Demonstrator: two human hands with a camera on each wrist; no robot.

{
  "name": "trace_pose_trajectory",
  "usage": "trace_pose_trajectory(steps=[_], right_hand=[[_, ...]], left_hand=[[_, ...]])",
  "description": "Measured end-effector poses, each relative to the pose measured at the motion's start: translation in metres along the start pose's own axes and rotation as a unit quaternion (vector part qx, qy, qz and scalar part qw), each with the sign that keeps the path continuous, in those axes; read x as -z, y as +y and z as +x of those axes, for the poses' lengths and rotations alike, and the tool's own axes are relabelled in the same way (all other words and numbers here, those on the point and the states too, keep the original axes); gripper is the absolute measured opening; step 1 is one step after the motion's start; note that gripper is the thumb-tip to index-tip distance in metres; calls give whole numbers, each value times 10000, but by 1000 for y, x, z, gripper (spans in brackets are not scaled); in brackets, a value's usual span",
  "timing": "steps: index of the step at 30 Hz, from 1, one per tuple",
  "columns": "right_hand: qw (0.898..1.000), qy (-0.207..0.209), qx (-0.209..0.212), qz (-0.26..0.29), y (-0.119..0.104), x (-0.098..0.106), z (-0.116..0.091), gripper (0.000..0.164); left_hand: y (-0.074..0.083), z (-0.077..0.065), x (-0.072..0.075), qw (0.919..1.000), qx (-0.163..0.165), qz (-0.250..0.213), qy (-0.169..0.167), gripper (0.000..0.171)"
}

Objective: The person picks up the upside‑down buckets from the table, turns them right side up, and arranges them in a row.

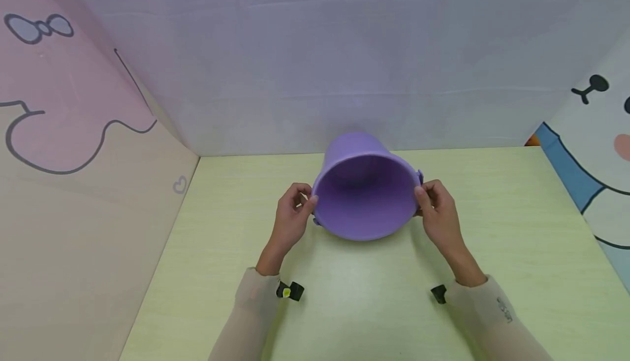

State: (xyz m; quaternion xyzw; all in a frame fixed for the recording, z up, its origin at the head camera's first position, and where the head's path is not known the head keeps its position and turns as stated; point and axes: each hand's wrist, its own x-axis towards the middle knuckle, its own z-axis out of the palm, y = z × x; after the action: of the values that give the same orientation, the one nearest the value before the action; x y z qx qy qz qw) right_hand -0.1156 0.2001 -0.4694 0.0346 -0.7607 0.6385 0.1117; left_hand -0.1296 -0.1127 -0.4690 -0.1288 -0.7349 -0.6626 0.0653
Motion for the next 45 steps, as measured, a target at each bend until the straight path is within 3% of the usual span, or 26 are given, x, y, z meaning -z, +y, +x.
trace_pose_trajectory(steps=[18, 27, 34, 45], right_hand=[[10000, -21, -72, -32, -11, 5, 9, 24], [9995, -178, -242, 42, -10, 7, 1, 22], [9979, -339, -355, 425, -4, 5, -7, 23], [9968, -147, -187, 765, -6, 4, -4, 21]], left_hand=[[11, 7, -2, 9995, 276, -182, -17, 12], [14, 8, -3, 9990, 380, -232, -28, 11], [14, 8, -3, 9979, 533, -371, 65, 11], [14, 8, -2, 9955, 721, -593, 144, 10]])
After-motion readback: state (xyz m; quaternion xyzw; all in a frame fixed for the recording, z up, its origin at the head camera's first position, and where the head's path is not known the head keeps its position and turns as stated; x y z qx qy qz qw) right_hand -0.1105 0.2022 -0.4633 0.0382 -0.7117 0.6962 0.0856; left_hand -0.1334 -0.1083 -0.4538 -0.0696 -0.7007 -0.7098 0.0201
